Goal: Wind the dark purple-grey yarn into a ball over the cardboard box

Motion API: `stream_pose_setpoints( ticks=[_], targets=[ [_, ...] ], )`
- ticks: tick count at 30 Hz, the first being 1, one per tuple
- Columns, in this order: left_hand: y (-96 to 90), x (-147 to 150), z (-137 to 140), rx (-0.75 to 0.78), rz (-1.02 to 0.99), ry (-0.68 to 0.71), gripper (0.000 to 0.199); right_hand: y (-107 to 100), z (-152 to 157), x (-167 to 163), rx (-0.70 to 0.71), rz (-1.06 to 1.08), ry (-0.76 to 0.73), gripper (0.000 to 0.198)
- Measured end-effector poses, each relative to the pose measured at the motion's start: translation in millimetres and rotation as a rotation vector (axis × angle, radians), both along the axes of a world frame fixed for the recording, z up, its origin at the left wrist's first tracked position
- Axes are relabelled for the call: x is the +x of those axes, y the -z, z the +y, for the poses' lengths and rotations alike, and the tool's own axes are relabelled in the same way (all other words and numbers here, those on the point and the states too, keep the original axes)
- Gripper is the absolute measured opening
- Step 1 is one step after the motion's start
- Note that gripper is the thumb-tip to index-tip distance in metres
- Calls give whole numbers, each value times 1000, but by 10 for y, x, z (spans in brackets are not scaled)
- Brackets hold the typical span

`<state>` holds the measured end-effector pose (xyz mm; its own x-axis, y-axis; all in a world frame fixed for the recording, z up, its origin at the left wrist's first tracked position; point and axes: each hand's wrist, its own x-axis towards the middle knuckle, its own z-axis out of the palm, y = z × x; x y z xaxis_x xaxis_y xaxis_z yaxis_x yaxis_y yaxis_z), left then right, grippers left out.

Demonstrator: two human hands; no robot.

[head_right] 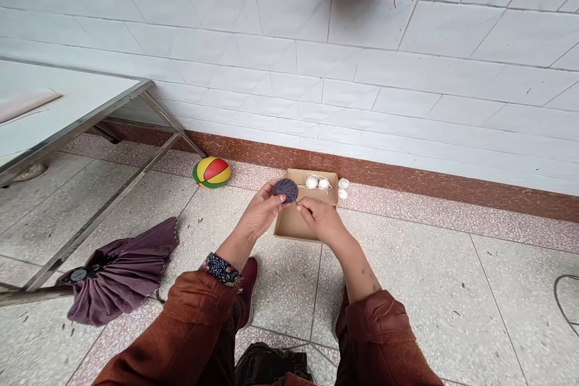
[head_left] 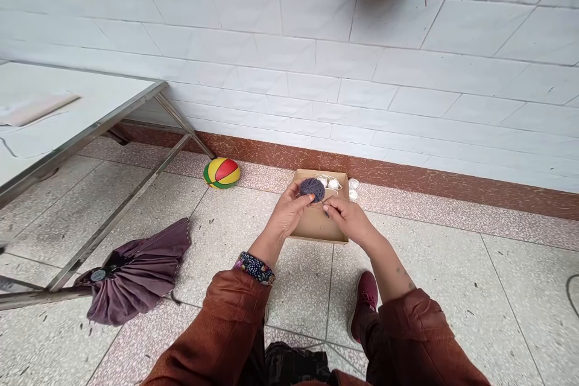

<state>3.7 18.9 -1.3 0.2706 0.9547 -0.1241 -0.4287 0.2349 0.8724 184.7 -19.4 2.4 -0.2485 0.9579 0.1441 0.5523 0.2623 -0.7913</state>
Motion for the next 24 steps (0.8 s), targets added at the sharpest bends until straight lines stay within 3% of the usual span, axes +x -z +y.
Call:
stream_pose_setpoints(
  ticks=[4, 7, 10, 13, 15, 17, 19, 24],
  targets=[
    [55, -29, 68, 111, 388, -132, 56, -171, -73, -45, -19, 50, -178, 22],
    [75, -54, 88, 215, 539, -97, 58, -313, -120, -30, -28, 177, -185, 22],
    [69, -73, 62, 270, 554, 45, 66, -367, -124, 24, 6, 293, -68, 21],
    [26, -79, -15, 284, 499, 301, 89, -315, -82, 81, 86, 322, 89, 21],
    [-19, -77, -74, 281, 385, 504, 99, -247, -45, 106, 105, 309, 189, 22],
    [-64, -77, -115, 272, 223, 623, 98, -173, -12, 119, 72, 285, 255, 24],
    [-95, -79, -126, 252, 63, 593, 89, -104, 12, 122, 23, 240, 271, 24],
    [-85, -73, -33, 137, -66, 273, 59, 4, 19, 77, 9, 79, 134, 20]
  ],
)
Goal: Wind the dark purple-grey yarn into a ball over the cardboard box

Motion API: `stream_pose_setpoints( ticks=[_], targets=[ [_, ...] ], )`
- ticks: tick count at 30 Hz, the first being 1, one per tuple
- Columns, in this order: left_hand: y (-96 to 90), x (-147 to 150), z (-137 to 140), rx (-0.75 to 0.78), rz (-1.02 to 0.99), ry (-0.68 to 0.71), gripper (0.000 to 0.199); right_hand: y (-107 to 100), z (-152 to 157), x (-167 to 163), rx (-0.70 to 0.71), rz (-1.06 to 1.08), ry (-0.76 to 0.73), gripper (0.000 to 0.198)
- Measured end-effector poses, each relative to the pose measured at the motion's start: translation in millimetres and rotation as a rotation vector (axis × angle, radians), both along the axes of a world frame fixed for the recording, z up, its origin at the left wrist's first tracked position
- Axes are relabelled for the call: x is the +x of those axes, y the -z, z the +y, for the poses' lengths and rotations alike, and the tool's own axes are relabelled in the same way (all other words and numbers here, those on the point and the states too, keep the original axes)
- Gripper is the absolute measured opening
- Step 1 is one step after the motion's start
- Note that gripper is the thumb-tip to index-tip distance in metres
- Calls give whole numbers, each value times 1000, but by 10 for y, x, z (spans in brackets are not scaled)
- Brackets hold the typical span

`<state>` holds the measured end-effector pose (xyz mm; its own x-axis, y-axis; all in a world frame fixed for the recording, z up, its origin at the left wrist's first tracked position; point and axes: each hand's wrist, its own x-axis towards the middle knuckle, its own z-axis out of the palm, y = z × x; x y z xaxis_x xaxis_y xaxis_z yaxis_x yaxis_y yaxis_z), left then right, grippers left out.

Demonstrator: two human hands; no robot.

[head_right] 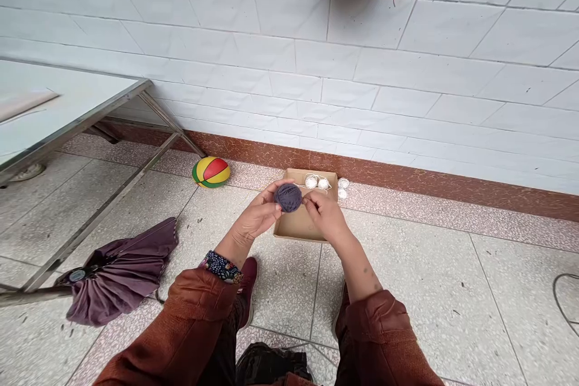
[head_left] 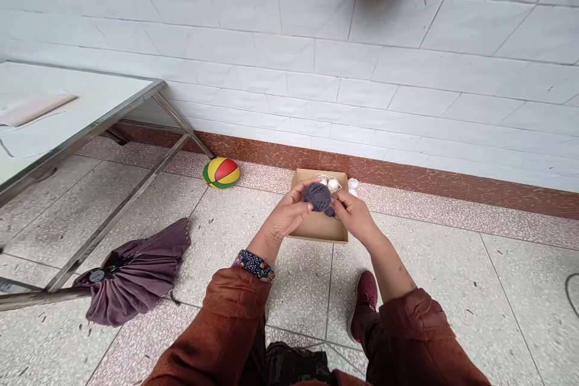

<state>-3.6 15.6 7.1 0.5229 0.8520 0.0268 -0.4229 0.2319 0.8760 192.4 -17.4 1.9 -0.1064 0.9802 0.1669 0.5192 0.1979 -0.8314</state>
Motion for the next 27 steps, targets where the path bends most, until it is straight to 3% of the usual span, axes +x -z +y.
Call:
stream_pose_setpoints(
  ticks=[7, 10, 14, 18, 22, 24, 27],
  targets=[
    [87, 43, 128, 11, 401, -346, 50, -185, -115, -115, -12, 4, -327, 20],
    [127, 28, 146, 122, 555, -354, 52, -316, -153, -103, -24, 119, -307, 20],
    [194, 12, 120, 291, 653, -261, 63, -349, -139, -27, 10, 219, -165, 21],
    [149, 15, 14, 289, 538, 38, 93, -237, -76, 37, 77, 235, 28, 22],
    [-7, 20, -90, 207, 286, 311, 96, -112, -16, 48, 41, 218, 127, 22],
    [-57, 22, -110, 180, 154, 306, 83, -54, 2, 40, 11, 176, 118, 22],
    [-53, 21, -92, 110, 56, 176, 61, 26, 17, 24, -15, 85, 83, 21]
  ],
)
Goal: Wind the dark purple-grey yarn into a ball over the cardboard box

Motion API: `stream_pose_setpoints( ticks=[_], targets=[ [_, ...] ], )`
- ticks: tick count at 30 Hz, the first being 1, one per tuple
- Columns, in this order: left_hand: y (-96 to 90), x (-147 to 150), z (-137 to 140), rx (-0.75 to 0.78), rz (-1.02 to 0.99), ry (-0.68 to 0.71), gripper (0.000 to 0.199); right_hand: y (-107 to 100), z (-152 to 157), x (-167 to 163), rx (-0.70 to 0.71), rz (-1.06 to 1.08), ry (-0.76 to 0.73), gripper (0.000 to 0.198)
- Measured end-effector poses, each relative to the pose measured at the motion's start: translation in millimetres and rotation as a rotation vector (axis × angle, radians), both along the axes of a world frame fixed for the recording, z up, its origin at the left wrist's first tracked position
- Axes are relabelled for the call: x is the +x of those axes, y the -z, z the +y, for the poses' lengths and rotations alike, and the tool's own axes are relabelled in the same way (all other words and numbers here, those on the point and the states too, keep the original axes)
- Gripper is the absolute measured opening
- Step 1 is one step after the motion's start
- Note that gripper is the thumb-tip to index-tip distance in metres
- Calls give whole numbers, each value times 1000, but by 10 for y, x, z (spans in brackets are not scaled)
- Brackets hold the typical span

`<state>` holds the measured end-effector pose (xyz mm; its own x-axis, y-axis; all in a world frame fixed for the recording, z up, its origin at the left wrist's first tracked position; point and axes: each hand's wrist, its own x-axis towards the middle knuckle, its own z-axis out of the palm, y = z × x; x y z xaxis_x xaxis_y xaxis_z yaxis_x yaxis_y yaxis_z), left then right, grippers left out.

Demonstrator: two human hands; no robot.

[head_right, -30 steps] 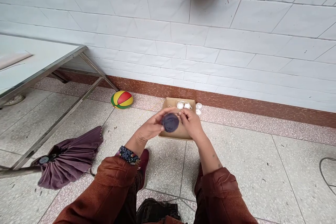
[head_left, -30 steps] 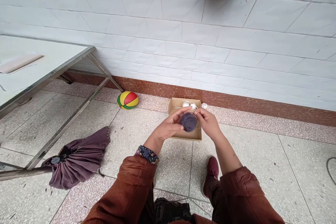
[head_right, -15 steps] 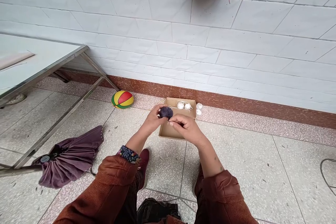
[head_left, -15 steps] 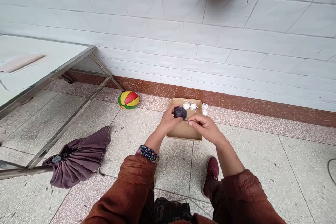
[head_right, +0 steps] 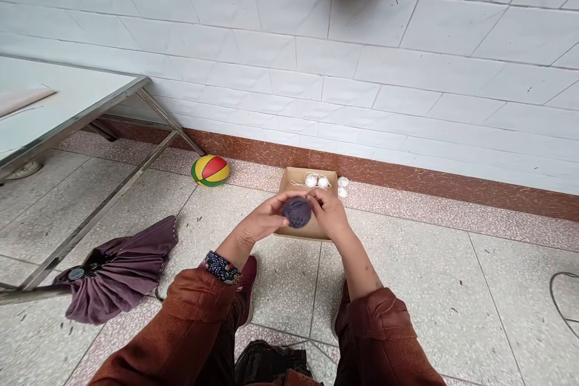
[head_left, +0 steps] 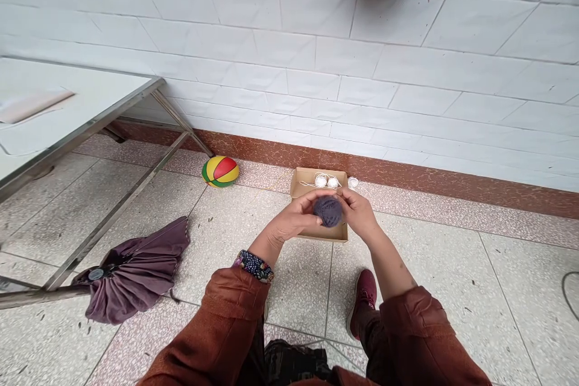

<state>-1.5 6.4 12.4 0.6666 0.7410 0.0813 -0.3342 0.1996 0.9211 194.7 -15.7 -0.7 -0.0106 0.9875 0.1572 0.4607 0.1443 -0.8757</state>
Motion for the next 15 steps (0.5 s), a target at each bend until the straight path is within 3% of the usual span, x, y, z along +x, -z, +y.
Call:
stream_pose_setpoints(
  ticks=[7, 12, 15],
  targets=[
    [142, 12, 125, -236, 120, -353, 51, 25, -31, -70, 22, -106, -163, 17],
    [182, 28, 168, -112, 339, -551, 48, -197, -132, -163, -38, -11, -497, 20],
    [195, 22, 180, 35, 436, -554, 52, -333, -174, -174, -59, 97, -553, 22]
  ],
)
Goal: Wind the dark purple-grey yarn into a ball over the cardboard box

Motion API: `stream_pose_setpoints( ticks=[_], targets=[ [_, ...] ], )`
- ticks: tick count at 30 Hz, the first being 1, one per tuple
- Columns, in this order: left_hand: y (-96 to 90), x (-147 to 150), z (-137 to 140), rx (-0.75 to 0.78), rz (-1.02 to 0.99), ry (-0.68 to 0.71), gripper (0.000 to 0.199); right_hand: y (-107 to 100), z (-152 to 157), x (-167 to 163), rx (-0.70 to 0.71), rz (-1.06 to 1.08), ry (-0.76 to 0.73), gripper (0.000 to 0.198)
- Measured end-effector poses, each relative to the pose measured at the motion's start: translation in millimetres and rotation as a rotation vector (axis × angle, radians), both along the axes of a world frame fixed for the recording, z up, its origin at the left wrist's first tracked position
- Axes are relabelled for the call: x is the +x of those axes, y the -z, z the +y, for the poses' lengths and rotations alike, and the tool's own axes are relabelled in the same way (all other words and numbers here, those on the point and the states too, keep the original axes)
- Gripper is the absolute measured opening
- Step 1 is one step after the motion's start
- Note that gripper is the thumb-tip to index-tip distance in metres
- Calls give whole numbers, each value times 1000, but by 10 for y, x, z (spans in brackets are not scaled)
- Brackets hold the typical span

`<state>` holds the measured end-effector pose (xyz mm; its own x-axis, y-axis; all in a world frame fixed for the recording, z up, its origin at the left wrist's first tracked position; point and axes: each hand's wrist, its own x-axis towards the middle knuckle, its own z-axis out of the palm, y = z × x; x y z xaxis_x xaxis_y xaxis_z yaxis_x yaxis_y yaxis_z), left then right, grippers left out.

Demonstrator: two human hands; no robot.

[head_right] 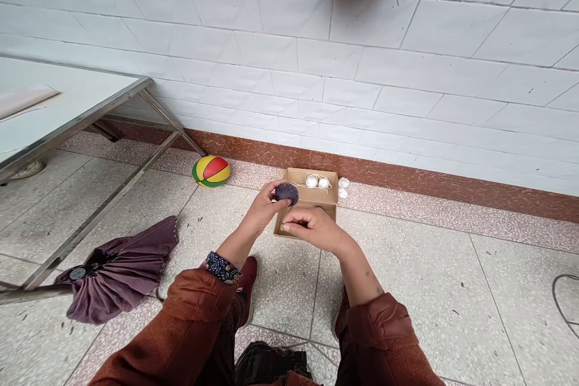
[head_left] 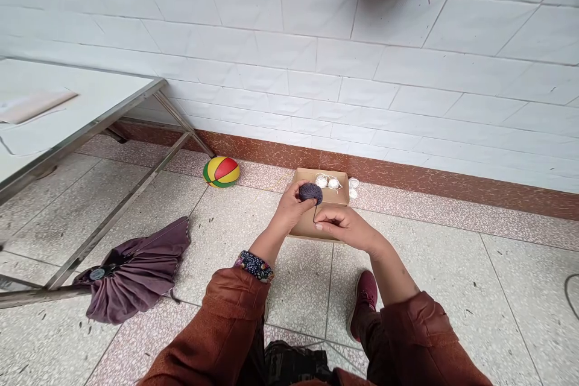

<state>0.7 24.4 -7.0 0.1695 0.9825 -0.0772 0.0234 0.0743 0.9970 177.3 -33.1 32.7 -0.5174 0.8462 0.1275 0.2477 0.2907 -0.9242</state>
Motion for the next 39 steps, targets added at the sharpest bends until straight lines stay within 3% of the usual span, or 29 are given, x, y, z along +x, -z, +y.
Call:
stream_pose_setpoints(
  ticks=[5, 8, 11, 16, 22, 25, 28, 30, 35, 39],
  targets=[
    [-23, 1, -81, 83, 61, 252, 75, 11, 46, 105, -2, 148, 323, 22],
    [-88, 13, -170, 41, -16, 496, 93, 118, 109, 182, 21, 155, 531, 24],
    [-136, 23, -216, 11, -184, 647, 94, 206, 153, 217, 11, 106, 617, 27],
    [-97, 12, -176, -21, -493, 555, 61, 305, 183, 173, -4, 11, 589, 25],
    [-71, -32, -63, -134, -554, 310, 54, 376, 169, 83, 127, -158, 466, 17],
    [-60, -31, -9, -120, -481, 169, 53, 295, 121, 18, 167, -161, 322, 16],
    [-20, -25, 29, -57, -241, 33, 55, 137, 58, -36, 167, -91, 156, 16],
    [15, -26, 43, 19, -73, -5, 57, 32, 25, -41, 147, -13, 132, 14],
    [53, -20, 2, 126, 63, 148, 66, -55, 28, 76, 159, 110, 364, 14],
    [-19, 3, -109, 54, 13, 433, 90, 38, 87, 180, 145, 132, 572, 17]
  ],
)
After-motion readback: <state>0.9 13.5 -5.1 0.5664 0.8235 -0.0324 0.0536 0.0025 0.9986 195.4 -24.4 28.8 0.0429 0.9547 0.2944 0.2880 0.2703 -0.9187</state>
